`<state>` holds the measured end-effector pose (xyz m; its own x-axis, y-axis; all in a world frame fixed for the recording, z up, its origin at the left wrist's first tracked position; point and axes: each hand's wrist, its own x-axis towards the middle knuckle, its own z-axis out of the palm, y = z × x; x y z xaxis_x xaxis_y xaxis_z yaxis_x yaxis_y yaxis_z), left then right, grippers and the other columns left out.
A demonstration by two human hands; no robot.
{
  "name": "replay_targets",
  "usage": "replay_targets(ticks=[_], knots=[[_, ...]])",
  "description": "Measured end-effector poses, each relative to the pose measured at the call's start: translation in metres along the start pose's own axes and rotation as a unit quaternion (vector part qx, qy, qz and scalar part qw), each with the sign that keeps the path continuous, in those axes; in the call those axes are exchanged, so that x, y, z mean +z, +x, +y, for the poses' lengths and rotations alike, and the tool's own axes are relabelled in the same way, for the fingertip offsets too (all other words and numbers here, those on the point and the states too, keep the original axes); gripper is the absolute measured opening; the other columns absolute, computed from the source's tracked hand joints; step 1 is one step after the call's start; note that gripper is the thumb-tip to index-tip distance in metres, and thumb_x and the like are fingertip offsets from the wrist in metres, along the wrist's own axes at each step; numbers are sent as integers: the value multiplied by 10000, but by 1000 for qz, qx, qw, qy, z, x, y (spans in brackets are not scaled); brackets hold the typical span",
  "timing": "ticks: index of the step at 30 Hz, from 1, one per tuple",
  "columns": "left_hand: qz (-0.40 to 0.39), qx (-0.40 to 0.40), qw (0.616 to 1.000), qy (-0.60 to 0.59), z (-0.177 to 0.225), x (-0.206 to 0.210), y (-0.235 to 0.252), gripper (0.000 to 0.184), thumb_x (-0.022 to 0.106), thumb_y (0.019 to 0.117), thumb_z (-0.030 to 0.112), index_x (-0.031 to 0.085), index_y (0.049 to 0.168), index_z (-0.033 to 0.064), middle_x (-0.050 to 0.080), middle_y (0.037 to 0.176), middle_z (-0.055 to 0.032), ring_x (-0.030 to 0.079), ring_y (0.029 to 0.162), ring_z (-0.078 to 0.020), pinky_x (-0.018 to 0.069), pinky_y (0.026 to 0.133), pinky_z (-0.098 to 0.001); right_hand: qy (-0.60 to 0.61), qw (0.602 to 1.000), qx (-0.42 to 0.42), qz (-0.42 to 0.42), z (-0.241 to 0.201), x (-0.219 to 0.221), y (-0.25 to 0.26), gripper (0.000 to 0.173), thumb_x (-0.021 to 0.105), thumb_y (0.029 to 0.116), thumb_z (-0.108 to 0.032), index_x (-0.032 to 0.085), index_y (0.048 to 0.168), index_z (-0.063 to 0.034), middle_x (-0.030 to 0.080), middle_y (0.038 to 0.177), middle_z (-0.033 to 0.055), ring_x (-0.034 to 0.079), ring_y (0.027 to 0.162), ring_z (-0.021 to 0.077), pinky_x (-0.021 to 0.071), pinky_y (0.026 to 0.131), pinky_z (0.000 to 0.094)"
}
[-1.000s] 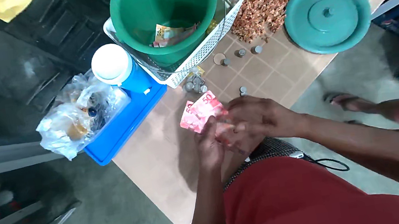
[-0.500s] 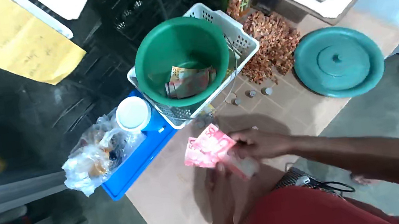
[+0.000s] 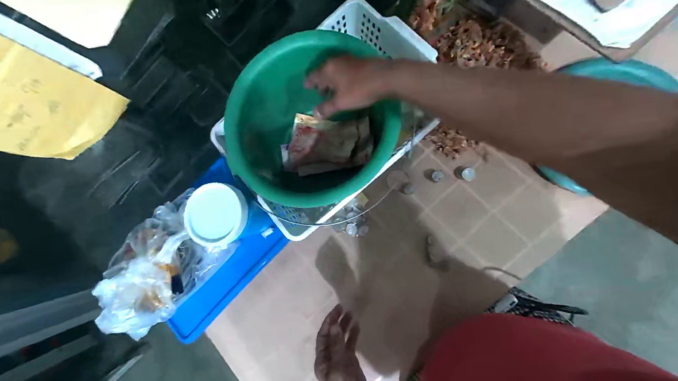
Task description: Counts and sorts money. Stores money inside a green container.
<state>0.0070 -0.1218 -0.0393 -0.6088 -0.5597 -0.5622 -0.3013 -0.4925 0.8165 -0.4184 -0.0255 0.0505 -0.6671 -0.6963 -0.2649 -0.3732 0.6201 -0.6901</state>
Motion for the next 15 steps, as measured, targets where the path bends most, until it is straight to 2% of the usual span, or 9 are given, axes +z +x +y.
replay_targets(ticks=[1, 3, 4, 5, 7, 9, 11, 13, 15], knots=[[8, 9, 1000, 14, 1, -2, 3, 306, 417, 1046, 138, 620, 1227, -3, 700, 1206, -102, 712, 1041, -228, 607, 877, -400, 28, 999, -28, 4, 2, -19, -27, 501, 664, 1005, -242, 544, 1417, 17, 659, 1262, 230, 652, 1137, 349, 496, 1018, 532], [13, 17, 999, 38, 5, -6, 7, 311, 383, 1064, 143, 617, 1225, 16, 710, 1181, -64, 717, 1027, -200, 612, 869, -390, 71, 996, -49, 24, 18, -57, -89, 345, 610, 1032, -221, 619, 1331, -50, 695, 1102, 98, 671, 922, 152, 570, 842, 350], [14, 14, 999, 51, 7, -7, 10, 319, 357, 1074, 153, 610, 1223, 27, 708, 1173, -45, 715, 1027, -182, 611, 873, -381, 91, 995, -26, 40, 36, -72, -125, 294, 594, 1040, -221, 647, 1293, -82, 694, 1056, 45, 662, 871, 90, 576, 789, 286], [15, 9, 998, 58, 10, -7, 13, 333, 328, 1087, 163, 597, 1230, 30, 703, 1168, -35, 712, 1031, -175, 606, 881, -381, 106, 992, 16, 66, 60, -84, -161, 264, 585, 1045, -219, 668, 1261, -91, 707, 1057, 36, 688, 879, 89, 604, 803, 289], [5, -3, 998, 68, 13, -6, 22, 338, 291, 1090, 168, 560, 1246, 36, 684, 1168, -22, 703, 1034, -163, 596, 892, -378, 134, 967, 156, 150, 121, -90, -235, 269, 550, 1057, -212, 664, 1240, -49, 709, 1101, 101, 716, 945, 185, 611, 859, 386], [-10, -4, 997, 78, 19, 0, 31, 330, 288, 1095, 167, 553, 1244, 38, 683, 1160, -24, 703, 1022, -156, 596, 881, -368, 120, 908, 313, 251, 198, -68, -302, 316, 539, 1066, -234, 636, 1229, 19, 675, 1118, 207, 680, 965, 316, 562, 871, 519], [-23, 8, 996, 91, 26, 9, 34, 321, 302, 1103, 163, 565, 1228, 28, 687, 1143, -27, 707, 1005, -156, 602, 869, -363, 69, 833, 459, 302, 260, -24, -355, 451, 591, 1047, -285, 600, 1256, 115, 618, 1181, 377, 614, 1072, 544, 462, 930, 723], [-36, 24, 994, 101, 34, 18, 34, 307, 336, 1098, 152, 582, 1217, 11, 698, 1129, -38, 713, 994, -163, 608, 865, -366, 64, 765, 565, 303, 277, 21, -381, 635, 656, 1006, -375, 529, 1339, 150, 516, 1304, 460, 494, 1239, 634, 367, 1012, 784], [-46, 38, 992, 107, 39, 24, 34, 296, 357, 1085, 129, 593, 1208, 0, 707, 1122, -55, 717, 986, -170, 610, 859, -360, 84, 720, 609, 322, 281, 56, -389, 720, 704, 970, -384, 471, 1394, 150, 400, 1411, 481, 428, 1300, 647, 369, 1023, 776]])
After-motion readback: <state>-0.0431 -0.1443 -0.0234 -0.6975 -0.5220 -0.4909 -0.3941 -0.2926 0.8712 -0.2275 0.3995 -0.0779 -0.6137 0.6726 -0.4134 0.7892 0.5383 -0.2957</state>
